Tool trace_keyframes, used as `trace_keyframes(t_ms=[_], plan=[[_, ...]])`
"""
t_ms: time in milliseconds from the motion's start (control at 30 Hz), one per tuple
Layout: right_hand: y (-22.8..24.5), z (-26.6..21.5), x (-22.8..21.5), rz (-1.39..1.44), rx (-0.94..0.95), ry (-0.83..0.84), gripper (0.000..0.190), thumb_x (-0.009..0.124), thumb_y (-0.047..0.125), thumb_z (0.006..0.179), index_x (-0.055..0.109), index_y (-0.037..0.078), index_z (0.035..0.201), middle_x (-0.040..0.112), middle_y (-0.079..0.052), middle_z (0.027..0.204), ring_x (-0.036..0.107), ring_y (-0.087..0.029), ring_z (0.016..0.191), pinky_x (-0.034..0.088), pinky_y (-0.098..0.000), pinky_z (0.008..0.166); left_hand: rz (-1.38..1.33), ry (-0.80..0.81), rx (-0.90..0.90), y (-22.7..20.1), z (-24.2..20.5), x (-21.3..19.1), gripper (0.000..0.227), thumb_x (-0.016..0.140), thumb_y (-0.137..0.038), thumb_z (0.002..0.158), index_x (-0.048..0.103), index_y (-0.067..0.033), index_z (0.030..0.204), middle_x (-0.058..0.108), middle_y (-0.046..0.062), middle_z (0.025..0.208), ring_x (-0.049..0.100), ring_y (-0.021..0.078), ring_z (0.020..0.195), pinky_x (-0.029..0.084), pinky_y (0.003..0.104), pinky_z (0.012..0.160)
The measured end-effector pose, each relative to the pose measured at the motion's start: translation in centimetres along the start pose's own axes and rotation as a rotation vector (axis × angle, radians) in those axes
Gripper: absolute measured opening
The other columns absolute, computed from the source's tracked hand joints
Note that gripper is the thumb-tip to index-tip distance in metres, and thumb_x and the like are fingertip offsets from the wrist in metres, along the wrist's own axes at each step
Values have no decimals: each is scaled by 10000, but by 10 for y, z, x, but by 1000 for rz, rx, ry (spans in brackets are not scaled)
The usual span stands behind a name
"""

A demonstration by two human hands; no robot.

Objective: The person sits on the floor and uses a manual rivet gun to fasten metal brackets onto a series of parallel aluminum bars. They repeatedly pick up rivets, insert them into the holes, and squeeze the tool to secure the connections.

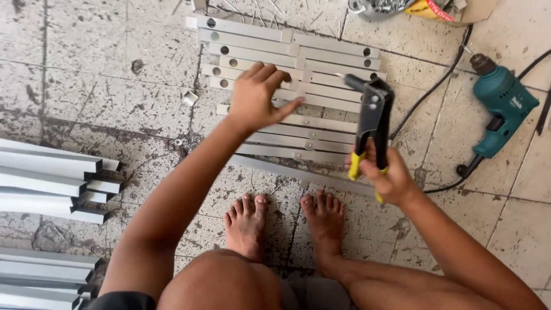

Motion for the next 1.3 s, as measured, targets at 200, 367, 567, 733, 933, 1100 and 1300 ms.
trace_keyframes(t_ms=[200, 367, 567, 733, 933, 1100, 1300], plan=[[-10, -16, -15, -226, 161, -112, 347, 621, 311, 963, 716, -21, 997, 664, -109, 704, 609, -178, 695, 521, -361, 678, 112, 165, 291, 13, -1, 30, 478, 931, -374, 637, 736, -189, 1032, 567, -18, 906, 549, 198, 874, 447, 337, 743], [10, 2, -5, -323, 203, -47, 338, 624, 319, 957, 693, 8, 845, 622, -97, 604, 587, -169, 629, 481, -337, 610, 72, 209, 283, 21, -12, 50, 395, 928, -266, 634, 706, -186, 951, 557, -25, 955, 537, 197, 924, 438, 330, 773], [9, 14, 2, -362, 277, 59, 397, 620, 375, 941, 652, 60, 702, 643, -92, 548, 601, -181, 568, 486, -347, 576, -67, 295, 168, 23, -18, 51, 280, 866, -173, 748, 628, -169, 895, 613, -17, 850, 597, 198, 924, 468, 303, 792], [1, 24, -1, -337, 307, 135, 472, 552, 433, 959, 676, 77, 675, 652, -89, 529, 601, -205, 522, 499, -350, 571, -68, 274, 172, 27, -19, 60, 243, 832, -156, 794, 592, -191, 813, 634, -38, 782, 611, 172, 881, 474, 279, 772], [-7, 30, -2, -393, 334, 191, 493, 494, 458, 982, 680, 96, 704, 716, -89, 601, 678, -235, 586, 531, -369, 620, -94, 255, 172, 27, -17, 63, 329, 882, -148, 721, 565, -191, 800, 626, -32, 768, 611, 181, 879, 484, 291, 770], [3, 33, -3, -421, 372, 203, 527, 461, 462, 999, 677, 83, 704, 715, -115, 598, 681, -249, 587, 533, -376, 628, -176, 280, 82, 32, -22, 67, 374, 908, -98, 683, 577, -154, 848, 630, 2, 783, 610, 214, 871, 511, 307, 791], [6, 34, -5, -487, 416, 207, 541, 416, 425, 1032, 673, 65, 721, 683, -118, 569, 674, -261, 581, 529, -381, 604, -208, 282, 52, 31, -20, 63, 369, 913, -113, 690, 591, -153, 864, 646, 2, 795, 607, 212, 873, 506, 310, 805]])
Point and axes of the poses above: each hand's wrist, its own z-axis towards the middle knuckle, its own x-axis out of the palm, y = z × x, the point moved 2 cm from there along z, towards the middle knuckle
